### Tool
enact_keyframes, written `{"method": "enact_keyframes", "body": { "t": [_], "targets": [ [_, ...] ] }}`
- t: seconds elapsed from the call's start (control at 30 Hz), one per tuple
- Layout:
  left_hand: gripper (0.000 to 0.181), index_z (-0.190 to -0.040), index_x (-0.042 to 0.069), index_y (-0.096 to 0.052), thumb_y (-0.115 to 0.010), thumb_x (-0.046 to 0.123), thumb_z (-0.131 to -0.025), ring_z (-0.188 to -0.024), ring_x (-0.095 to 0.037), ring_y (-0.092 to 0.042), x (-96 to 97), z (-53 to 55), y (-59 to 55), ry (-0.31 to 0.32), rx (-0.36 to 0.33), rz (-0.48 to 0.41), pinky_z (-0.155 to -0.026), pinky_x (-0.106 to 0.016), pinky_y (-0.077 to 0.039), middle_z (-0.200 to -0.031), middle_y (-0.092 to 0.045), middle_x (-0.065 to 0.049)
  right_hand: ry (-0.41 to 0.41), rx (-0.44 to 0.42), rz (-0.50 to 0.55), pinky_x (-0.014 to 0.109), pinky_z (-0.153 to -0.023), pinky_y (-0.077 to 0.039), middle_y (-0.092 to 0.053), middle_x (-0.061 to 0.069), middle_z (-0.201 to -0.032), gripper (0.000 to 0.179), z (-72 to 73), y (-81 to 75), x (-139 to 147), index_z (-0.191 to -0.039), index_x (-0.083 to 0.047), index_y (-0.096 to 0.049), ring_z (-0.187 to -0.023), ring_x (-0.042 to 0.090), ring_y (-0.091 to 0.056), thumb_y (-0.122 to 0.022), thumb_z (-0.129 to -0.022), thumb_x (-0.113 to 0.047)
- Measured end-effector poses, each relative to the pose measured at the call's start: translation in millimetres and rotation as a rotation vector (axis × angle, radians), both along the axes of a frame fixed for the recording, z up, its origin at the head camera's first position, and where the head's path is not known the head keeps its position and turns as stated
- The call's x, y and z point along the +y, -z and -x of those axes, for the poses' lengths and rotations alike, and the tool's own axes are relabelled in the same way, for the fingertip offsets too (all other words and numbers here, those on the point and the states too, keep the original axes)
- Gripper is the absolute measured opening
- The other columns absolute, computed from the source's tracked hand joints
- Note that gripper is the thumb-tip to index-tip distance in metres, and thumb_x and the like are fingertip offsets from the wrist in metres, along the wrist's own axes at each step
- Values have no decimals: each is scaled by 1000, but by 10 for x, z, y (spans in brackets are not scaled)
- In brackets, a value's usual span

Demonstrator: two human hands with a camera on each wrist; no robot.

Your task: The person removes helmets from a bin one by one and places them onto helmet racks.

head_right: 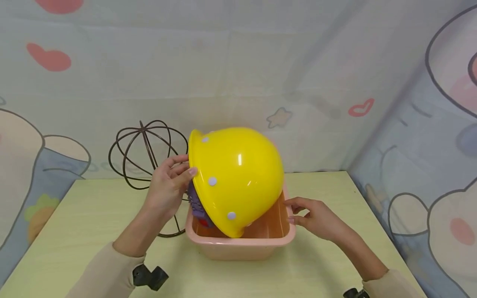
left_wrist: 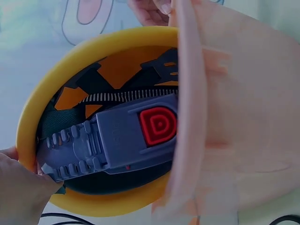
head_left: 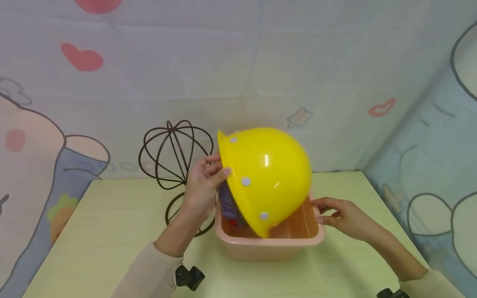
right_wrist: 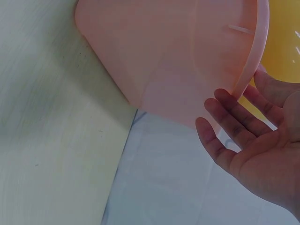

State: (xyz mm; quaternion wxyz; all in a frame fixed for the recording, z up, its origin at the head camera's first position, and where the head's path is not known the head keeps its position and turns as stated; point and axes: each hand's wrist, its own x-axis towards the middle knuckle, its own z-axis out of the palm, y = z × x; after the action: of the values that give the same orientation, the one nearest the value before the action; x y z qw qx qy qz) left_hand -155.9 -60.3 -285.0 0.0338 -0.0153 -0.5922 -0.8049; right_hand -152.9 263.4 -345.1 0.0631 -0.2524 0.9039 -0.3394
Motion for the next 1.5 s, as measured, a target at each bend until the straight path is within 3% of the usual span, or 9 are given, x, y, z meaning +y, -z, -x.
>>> {"method": "enact_keyframes", "body": {
  "t": [0.4,0.93,1.23,1.5],
  "targets": [
    [32,-118,-5,-39,-49,-11,-88,-84,-18,-63,-108,-64,-210,-19,71,-54,-82,-31,-50,-100,-60,-14,-9,12,19,26,-68,-51,-63,5,-104,37,2,14,-11,-117,-3,-58,-91,15,-57,-66,-84,-18],
    [23,-107,4,-44,-47,-11,-89,-85,-17,-62,-400,-128,-408,-120,126,-164,-79,-26,-50,-88,-64,-2,-25,50,27,26,-67,-51,-62,8,-107,38,10,36,-8,-118,-1,-58,-90,14,-57,-66,-84,-14],
    [18,-101,0,-48,-52,-11,-87,-82,-20,-64,-543,-164,-465,-174,194,-306,-70,-26,-52,-87,-67,-8,-24,22,47,26,-66,-51,-61,10,-107,39,10,21,-6,-119,1,-56,-92,19,-57,-66,-84,-13],
    [28,-103,-5,-45,-60,-11,-80,-85,-26,-64,-704,-184,-471,-173,226,-473,-74,-32,-53,-91,-65,-16,-35,27,68,26,-65,-51,-61,9,-104,39,8,19,-15,-117,2,-57,-91,14,-56,-67,-83,-14]
  ]
}}
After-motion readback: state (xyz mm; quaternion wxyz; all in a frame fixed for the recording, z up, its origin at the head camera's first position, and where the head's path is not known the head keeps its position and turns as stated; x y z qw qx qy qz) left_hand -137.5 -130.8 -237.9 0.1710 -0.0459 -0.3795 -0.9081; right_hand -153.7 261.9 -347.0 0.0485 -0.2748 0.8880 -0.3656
